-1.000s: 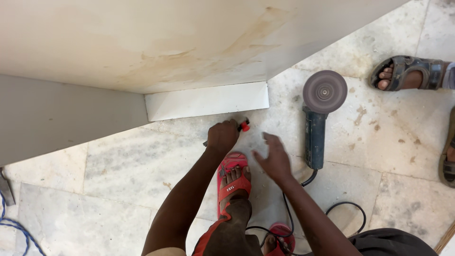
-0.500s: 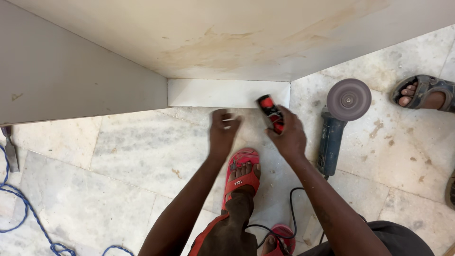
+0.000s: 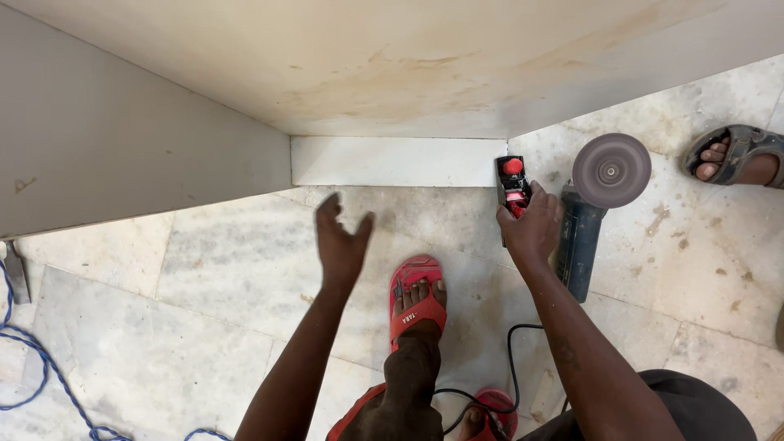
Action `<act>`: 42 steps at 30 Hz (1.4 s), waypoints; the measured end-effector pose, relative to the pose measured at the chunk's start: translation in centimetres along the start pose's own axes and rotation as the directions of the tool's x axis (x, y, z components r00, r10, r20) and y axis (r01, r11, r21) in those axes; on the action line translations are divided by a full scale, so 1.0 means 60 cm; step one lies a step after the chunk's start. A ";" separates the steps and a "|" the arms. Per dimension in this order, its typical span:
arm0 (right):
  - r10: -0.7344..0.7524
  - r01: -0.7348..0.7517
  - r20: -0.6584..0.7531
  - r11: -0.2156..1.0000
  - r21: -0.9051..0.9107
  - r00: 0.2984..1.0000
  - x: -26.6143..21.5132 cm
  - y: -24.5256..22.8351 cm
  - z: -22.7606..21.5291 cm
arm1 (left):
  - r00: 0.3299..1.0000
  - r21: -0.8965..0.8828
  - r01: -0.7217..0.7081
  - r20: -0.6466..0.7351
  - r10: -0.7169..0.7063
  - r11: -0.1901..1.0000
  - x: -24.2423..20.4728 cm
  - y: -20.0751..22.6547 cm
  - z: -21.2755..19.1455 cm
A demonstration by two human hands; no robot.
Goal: The person uses an angle grinder to smooth the edge of a white wooden trim piece placed on the floor, then uses a hand plane to further smooth the same edge. The person repeatedly checks the fit of the trim against a larger wooden frame and continues smoothing the edge.
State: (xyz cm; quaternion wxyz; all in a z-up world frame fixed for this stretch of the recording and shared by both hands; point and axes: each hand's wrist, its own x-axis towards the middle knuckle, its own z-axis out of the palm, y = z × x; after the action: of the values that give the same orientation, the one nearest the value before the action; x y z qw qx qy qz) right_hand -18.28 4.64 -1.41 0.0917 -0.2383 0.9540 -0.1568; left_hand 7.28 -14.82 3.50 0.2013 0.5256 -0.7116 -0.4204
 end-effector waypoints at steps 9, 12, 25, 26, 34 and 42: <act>-0.057 0.059 0.095 0.998 -0.019 0.994 0.005 0.003 -0.005 | 0.877 0.048 -0.273 -0.397 0.269 0.961 0.019 0.058 -0.155; -0.176 0.184 0.140 0.982 -0.050 0.974 0.008 -0.013 -0.006 | 0.811 -0.155 -0.475 -0.458 0.364 0.866 0.053 0.106 -0.190; -0.447 0.494 0.319 0.865 -0.084 0.836 0.038 -0.056 -0.033 | 0.825 -0.174 -0.551 -0.258 0.502 0.816 0.089 0.194 -0.321; -0.456 0.511 0.338 0.855 -0.089 0.823 0.040 -0.058 -0.038 | 0.829 -0.177 -0.546 -0.255 0.498 0.819 0.091 0.193 -0.323; -0.540 0.607 0.380 0.791 -0.074 0.750 0.031 -0.096 -0.032 | 0.766 -0.175 -0.641 -0.216 0.606 0.747 0.146 0.170 -0.362; -0.615 0.676 0.410 0.737 -0.008 0.674 0.018 -0.144 -0.022 | 0.770 -0.221 -0.638 -0.182 0.612 0.738 0.201 0.135 -0.407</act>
State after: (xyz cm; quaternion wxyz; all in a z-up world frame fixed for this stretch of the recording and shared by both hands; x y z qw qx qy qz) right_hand -15.85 -2.78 2.67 0.1940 -0.5927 0.7799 -0.0533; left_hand 15.97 -34.55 22.02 0.4347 0.2434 -0.7718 -0.3950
